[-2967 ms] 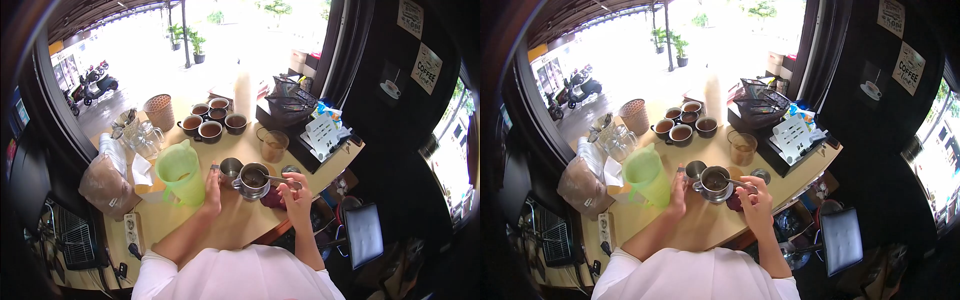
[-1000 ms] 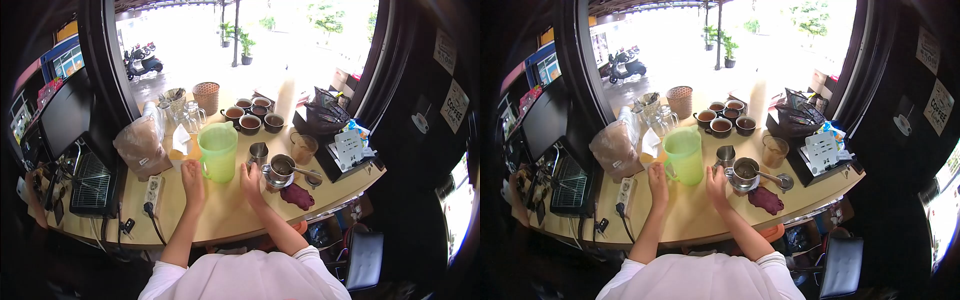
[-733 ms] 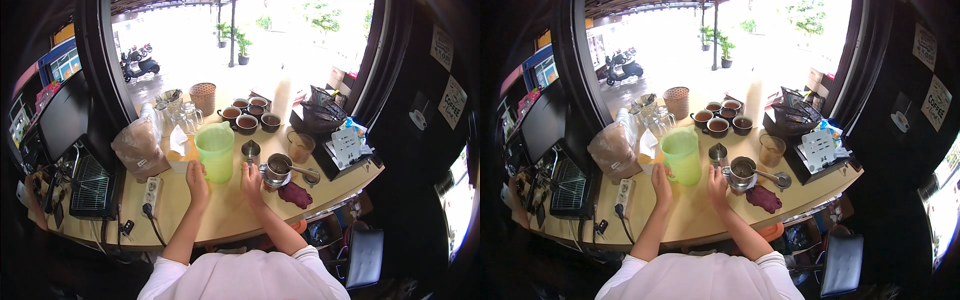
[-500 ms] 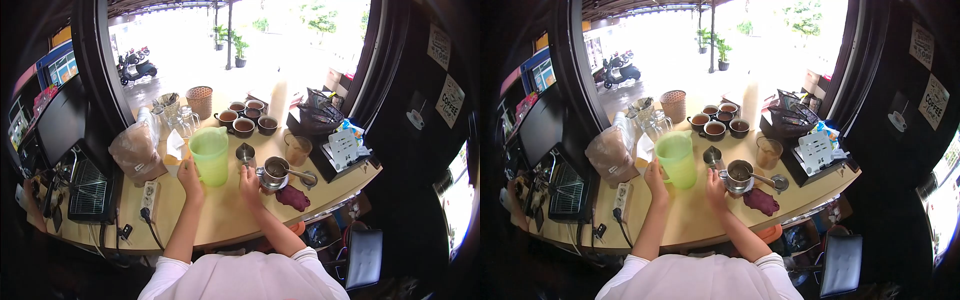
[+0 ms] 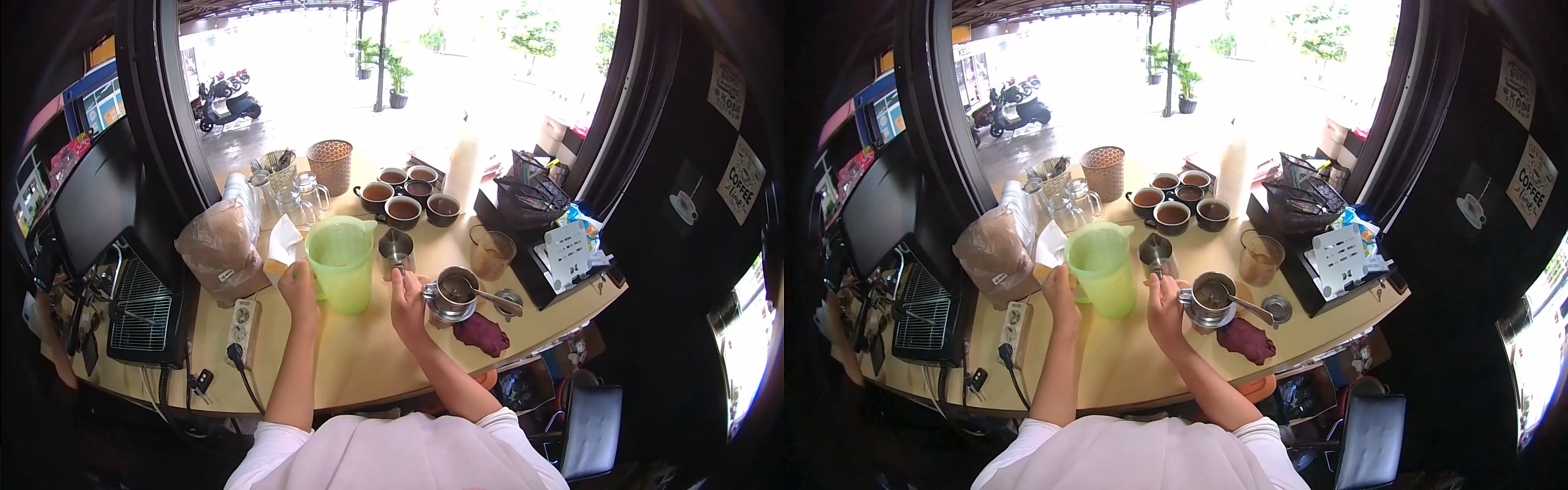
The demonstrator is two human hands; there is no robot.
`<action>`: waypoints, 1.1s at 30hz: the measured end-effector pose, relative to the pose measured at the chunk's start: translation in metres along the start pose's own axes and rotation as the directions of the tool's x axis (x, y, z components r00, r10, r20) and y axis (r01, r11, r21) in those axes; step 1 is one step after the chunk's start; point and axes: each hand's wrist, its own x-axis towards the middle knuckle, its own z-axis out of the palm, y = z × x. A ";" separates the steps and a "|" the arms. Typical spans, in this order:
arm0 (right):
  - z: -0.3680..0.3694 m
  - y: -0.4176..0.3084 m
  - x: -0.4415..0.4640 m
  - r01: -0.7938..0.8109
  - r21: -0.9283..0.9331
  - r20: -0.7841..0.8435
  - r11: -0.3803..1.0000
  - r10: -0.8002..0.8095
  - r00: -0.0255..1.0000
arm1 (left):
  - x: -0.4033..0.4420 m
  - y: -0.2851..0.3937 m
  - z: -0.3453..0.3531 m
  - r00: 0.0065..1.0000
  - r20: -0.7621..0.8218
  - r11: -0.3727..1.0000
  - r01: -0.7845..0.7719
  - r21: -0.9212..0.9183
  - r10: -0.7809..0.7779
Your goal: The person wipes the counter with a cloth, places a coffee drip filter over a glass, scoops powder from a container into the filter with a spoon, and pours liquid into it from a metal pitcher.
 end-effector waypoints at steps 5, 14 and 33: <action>0.002 0.001 0.004 -0.018 0.098 0.057 0.995 0.013 0.998 | 0.001 0.003 -0.008 0.999 0.044 1.000 0.005 -0.020 -0.004; 0.000 -0.015 0.001 -0.014 0.209 0.078 0.978 -0.002 0.997 | 0.002 0.010 -0.011 1.000 0.013 1.000 -0.018 0.003 0.018; -0.015 -0.025 -0.014 -0.134 0.332 0.134 0.934 0.094 0.987 | -0.004 0.029 -0.015 0.997 0.037 0.994 -0.077 0.076 0.074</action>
